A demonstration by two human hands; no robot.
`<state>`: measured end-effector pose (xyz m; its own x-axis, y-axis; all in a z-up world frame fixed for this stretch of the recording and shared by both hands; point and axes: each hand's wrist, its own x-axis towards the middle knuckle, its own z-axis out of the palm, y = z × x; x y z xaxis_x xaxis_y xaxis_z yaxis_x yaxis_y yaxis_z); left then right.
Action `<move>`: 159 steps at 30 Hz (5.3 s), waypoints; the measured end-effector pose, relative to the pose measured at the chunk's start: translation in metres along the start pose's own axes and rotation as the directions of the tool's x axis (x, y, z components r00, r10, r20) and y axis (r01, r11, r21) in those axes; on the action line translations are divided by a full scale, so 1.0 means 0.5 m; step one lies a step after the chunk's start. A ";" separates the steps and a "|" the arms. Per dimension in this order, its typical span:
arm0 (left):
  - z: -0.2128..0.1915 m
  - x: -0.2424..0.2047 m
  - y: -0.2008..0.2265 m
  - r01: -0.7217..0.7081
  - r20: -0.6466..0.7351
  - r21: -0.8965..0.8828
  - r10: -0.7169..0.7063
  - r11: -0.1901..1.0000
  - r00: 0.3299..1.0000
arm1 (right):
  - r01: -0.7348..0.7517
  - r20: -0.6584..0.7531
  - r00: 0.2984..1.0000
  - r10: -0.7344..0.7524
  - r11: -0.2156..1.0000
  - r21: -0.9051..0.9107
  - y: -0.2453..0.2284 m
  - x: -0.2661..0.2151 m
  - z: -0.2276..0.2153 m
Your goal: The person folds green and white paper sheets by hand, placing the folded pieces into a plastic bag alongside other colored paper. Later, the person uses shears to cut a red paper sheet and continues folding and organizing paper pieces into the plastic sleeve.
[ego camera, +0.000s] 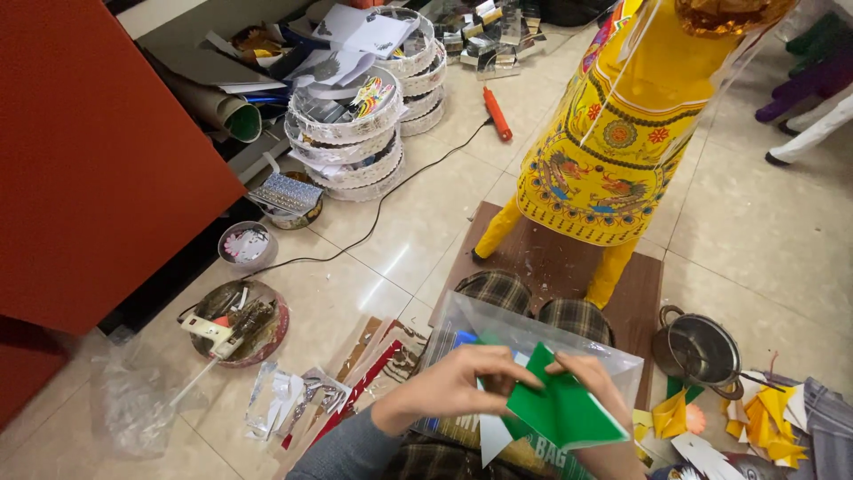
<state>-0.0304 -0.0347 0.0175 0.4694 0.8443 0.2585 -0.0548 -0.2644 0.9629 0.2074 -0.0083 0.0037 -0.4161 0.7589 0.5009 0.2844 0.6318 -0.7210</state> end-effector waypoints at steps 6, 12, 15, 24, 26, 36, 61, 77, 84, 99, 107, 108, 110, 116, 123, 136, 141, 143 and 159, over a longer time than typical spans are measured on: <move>0.002 0.006 -0.001 -0.037 -0.268 0.096 0.062 0.995 0.961 | -0.327 0.095 0.936 0.340 0.734 0.595 0.019 0.002 0.004; 0.009 0.016 0.011 -0.039 -0.295 -0.227 -0.031 0.973 0.955 | -0.247 0.184 0.928 0.325 0.165 0.955 0.074 -0.005 0.018; 0.019 0.014 0.001 0.007 -0.197 -0.661 -0.182 0.750 0.963 | -0.234 0.214 0.935 0.285 0.040 0.971 0.120 -0.029 0.036; 0.001 0.021 -0.048 0.136 0.076 -0.699 -0.116 0.702 0.990 | -0.324 0.306 0.940 0.149 0.118 0.939 0.073 0.010 0.042; 0.000 0.024 -0.038 0.151 0.048 -0.652 -0.158 0.743 0.986 | -0.346 0.317 0.934 0.162 0.198 0.917 0.086 0.006 0.037; 0.002 0.043 -0.054 0.025 -0.154 -0.797 -0.242 0.603 0.958 | -0.339 0.308 0.933 0.188 0.169 0.925 0.091 0.010 0.030; -0.023 0.055 0.059 0.085 -0.238 0.266 -0.020 0.960 0.971 | -0.520 0.325 0.853 0.409 0.725 0.452 0.018 0.047 0.043; -0.033 0.038 -0.001 -0.047 -0.369 0.193 0.117 0.980 0.922 | -0.411 -0.013 0.884 0.467 0.792 0.451 0.008 0.060 0.045; 0.028 0.035 -0.103 0.145 -0.362 -0.526 -0.375 0.838 0.854 | -0.227 -0.302 0.889 0.345 0.903 0.366 0.018 0.054 0.097; 0.016 -0.026 -0.255 0.351 -0.216 -0.765 -0.728 0.541 0.651 | -0.030 -0.181 0.979 0.095 0.943 0.333 0.008 0.032 0.041; -0.009 0.006 -0.125 0.216 -0.241 -0.753 -0.566 0.622 0.788 | -0.421 -0.495 0.614 0.615 0.785 0.454 0.201 -0.195 -0.163; -0.015 0.003 -0.127 0.223 -0.230 -0.732 -0.541 0.644 0.809 | -0.524 -0.505 0.532 0.680 0.733 0.434 0.245 -0.235 -0.175; 0.001 0.024 -0.113 0.229 -0.219 -0.723 -0.530 0.652 0.819 | -0.724 -0.524 0.481 0.702 0.656 0.213 0.355 -0.362 -0.127; -0.006 0.003 -0.119 0.215 -0.301 -0.669 -0.523 0.712 0.797 | -0.948 -0.297 0.317 0.901 0.291 -0.129 0.528 -0.596 0.078; -0.003 0.006 -0.110 0.286 -0.356 -0.567 -0.543 0.772 0.760 | -0.831 -0.209 0.415 0.885 0.276 -0.482 0.619 -0.583 0.265; 0.092 0.090 -0.068 0.662 -0.470 -0.138 -0.637 0.737 0.611 | -0.564 -0.307 0.393 0.867 0.491 0.665 0.251 -0.285 -0.077; 0.106 0.108 -0.060 0.316 -0.330 0.188 -0.243 0.930 0.912 | -0.664 0.063 0.690 0.721 0.595 0.454 0.044 -0.128 -0.097; 0.099 0.103 -0.061 0.238 -0.332 0.307 -0.131 0.921 0.934 | -0.652 0.099 0.714 0.693 0.606 0.456 0.046 -0.108 -0.079; 0.075 0.076 -0.081 -0.190 -0.173 0.690 0.414 0.698 0.894 | -0.409 -0.073 0.794 0.603 0.620 0.670 0.066 -0.094 0.023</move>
<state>0.0226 -0.0091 -0.0148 0.2441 0.7256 0.6433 0.4809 -0.6666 0.5695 0.2267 -0.0249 -0.0492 -0.0959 0.9954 -0.0018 -0.2326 -0.0242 -0.9723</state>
